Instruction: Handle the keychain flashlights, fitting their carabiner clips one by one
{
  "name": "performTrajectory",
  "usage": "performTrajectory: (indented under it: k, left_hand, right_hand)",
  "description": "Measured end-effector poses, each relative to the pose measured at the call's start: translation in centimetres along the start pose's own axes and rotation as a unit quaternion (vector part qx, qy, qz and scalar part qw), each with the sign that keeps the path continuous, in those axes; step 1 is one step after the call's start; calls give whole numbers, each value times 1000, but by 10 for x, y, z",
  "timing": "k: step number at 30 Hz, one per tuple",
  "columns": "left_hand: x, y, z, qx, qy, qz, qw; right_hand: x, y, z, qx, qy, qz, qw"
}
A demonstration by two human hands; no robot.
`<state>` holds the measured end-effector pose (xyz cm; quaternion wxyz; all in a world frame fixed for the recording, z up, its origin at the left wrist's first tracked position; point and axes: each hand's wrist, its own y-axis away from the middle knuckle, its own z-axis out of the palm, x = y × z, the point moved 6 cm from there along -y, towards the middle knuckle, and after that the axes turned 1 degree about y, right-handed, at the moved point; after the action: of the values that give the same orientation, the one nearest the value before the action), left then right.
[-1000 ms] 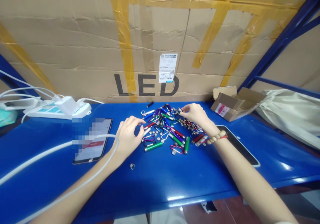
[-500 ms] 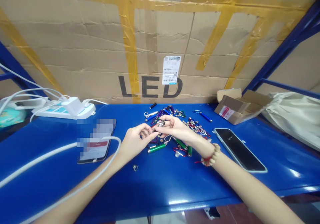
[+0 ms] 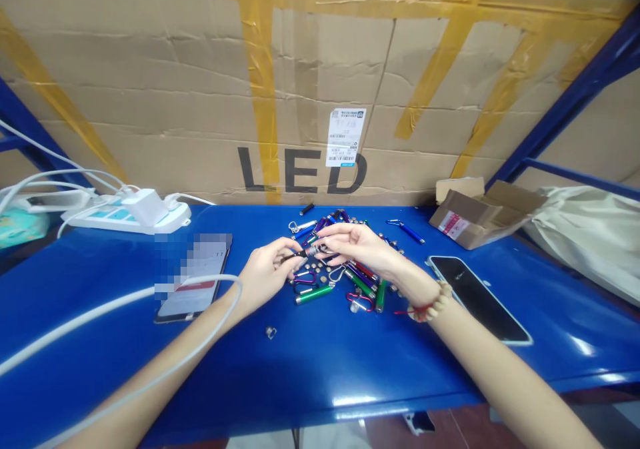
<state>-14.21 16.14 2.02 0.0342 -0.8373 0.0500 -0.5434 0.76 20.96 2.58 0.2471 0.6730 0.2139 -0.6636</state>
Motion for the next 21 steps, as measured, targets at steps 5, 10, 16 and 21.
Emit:
performTrajectory:
  k: [5, 10, 16, 21]
  left_hand:
    - [-4, -3, -7, 38, 27, 4, 999]
    - [-4, -2, -5, 25, 29, 12, 999]
    - [3, 1, -6, 34, -56, 24, 998]
    - [12, 5, -2, -5, -106, 51, 993]
  right_hand:
    - [-1, 1, 3, 2, 9, 9, 1000]
    - [3, 1, 6, 18, 58, 14, 998]
    - [0, 2, 13, -4, 175, -73, 982]
    - [-14, 8, 17, 38, 248, -160, 955]
